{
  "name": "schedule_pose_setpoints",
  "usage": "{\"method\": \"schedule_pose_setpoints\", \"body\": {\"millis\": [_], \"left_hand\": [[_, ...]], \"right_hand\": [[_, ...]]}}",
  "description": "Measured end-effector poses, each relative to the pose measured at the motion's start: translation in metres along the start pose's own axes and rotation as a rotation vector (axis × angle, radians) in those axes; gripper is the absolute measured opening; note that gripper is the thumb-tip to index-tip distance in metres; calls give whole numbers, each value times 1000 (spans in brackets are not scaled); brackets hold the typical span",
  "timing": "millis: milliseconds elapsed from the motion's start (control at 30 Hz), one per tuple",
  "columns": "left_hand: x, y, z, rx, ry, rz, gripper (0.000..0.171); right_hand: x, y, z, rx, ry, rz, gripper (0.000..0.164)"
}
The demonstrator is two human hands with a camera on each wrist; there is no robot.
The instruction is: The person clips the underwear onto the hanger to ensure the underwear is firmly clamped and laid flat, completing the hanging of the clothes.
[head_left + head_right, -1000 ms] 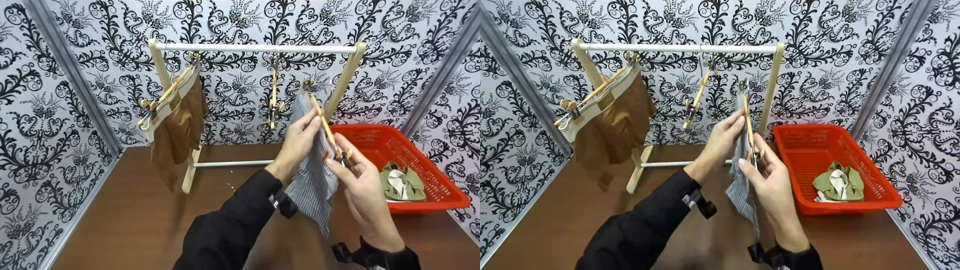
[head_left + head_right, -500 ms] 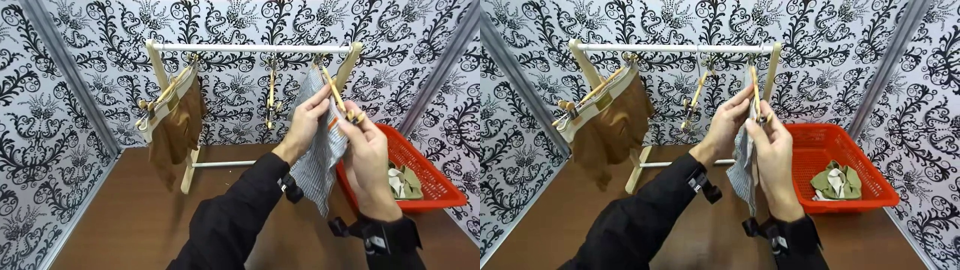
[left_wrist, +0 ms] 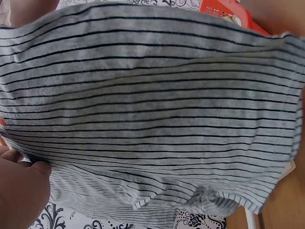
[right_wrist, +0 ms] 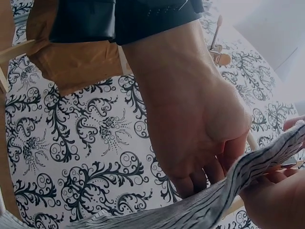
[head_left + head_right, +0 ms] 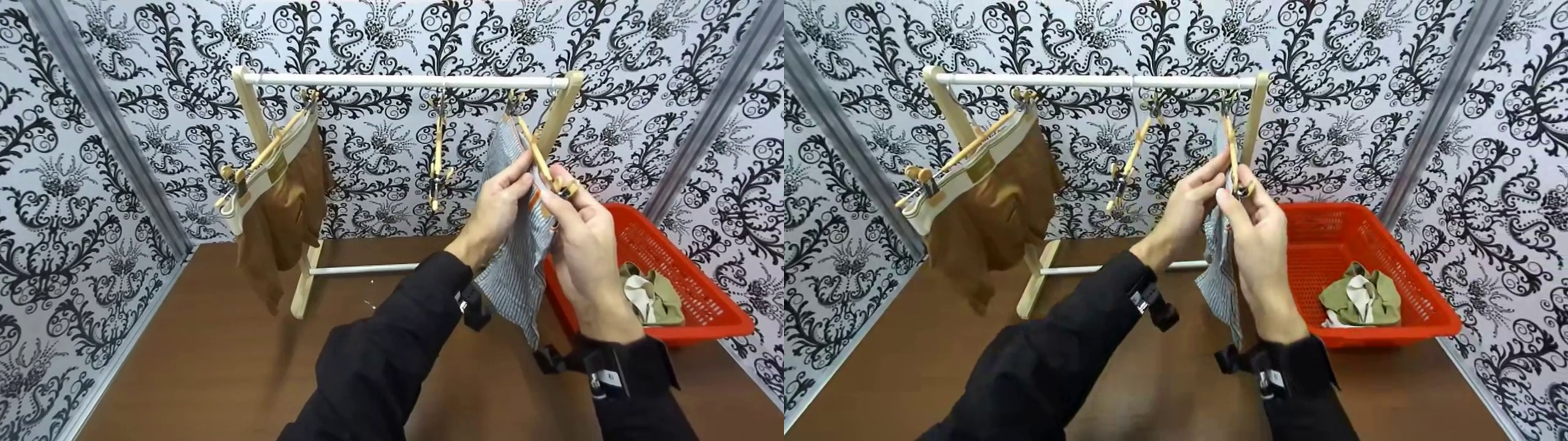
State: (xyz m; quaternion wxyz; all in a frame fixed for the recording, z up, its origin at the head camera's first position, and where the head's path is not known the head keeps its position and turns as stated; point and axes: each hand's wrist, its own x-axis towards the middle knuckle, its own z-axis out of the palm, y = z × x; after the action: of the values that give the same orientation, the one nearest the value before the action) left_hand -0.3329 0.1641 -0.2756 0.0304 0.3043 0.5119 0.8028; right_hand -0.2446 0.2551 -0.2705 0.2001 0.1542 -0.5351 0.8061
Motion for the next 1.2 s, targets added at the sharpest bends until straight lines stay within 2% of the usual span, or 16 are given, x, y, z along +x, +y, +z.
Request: {"method": "schedule_pose_setpoints", "body": {"millis": [167, 333, 500, 600, 700, 800, 967, 1033, 1100, 1200], "left_hand": [[0, -2, -4, 20, 0, 7, 48], [1, -3, -10, 62, -30, 69, 48], [-5, -2, -13, 86, -33, 83, 48], [-12, -2, -14, 148, -32, 91, 49], [-20, -2, -14, 296, -54, 155, 51], [-30, -1, -16, 488, -66, 267, 49], [-44, 3, -11, 720, -82, 567, 39], [-50, 4, -6, 828, -99, 709, 32], [-57, 6, -1, 956, -116, 826, 26], [-70, 7, 7, 1157, -172, 948, 22]], "right_hand": [[2, 0, -2, -8, -52, 22, 67], [4, -1, -4, -12, -87, 53, 68], [4, -3, -12, -98, -126, 68, 69], [6, -6, -20, -146, -102, 53, 73], [10, -9, -34, -170, -90, 19, 79], [18, -15, -52, -239, -84, 9, 75], [46, -17, -92, -393, -55, 26, 63], [58, -15, -111, -497, -35, 49, 58], [68, -13, -132, -654, -13, 109, 58], [79, -7, -160, -938, -35, 206, 66]]}}
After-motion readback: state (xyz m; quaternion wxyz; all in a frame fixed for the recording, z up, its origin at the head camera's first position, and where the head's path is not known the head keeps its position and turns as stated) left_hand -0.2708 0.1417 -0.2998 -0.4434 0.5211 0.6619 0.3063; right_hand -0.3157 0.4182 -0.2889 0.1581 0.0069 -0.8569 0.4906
